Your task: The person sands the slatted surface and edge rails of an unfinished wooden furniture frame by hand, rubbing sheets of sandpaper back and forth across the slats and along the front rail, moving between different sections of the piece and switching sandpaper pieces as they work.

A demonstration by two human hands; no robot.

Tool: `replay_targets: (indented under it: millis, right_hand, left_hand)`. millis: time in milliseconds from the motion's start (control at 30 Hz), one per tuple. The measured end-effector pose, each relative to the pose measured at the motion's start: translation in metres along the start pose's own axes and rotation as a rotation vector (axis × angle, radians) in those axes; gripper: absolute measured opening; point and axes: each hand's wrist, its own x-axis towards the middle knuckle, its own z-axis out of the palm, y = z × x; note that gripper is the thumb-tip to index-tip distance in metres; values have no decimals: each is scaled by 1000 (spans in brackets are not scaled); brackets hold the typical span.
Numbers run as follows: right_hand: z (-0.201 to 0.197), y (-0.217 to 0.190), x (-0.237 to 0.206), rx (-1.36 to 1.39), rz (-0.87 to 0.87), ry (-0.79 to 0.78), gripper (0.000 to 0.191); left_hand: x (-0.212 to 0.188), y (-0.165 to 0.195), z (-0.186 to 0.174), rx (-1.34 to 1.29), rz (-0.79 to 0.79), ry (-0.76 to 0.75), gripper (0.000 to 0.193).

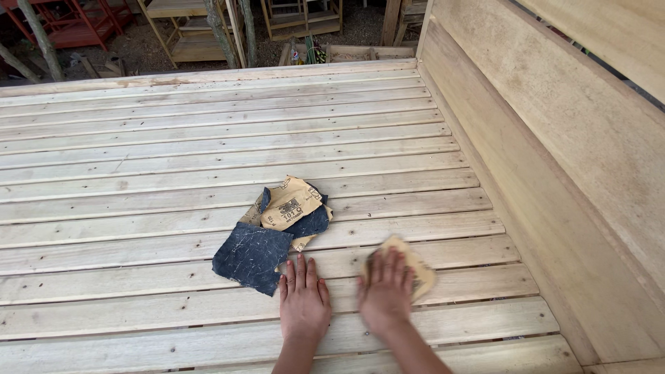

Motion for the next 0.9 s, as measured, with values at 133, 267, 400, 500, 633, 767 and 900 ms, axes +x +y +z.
replay_targets:
  millis: [133, 267, 400, 500, 633, 767, 900]
  right_hand:
    - [13, -33, -20, -21, -234, -98, 71]
    - [-16, 91, 15, 31, 198, 66, 75]
    - [-29, 154, 45, 152, 461, 147, 76]
    - [-17, 84, 49, 123, 306, 93, 78]
    - [9, -45, 27, -14, -151, 12, 73]
    - [1, -6, 25, 63, -79, -27, 71]
    - [-21, 133, 41, 150, 335, 107, 76]
  left_hand:
    - [3, -3, 4, -11, 3, -4, 62]
    - [2, -2, 3, -36, -4, 7, 62]
    - [1, 1, -1, -22, -15, -15, 62]
    - [3, -1, -1, -21, -14, -41, 62]
    - [6, -7, 4, -125, -27, 6, 62]
    - [5, -9, 7, -88, 0, 39, 63]
    - [6, -4, 2, -48, -13, -21, 63]
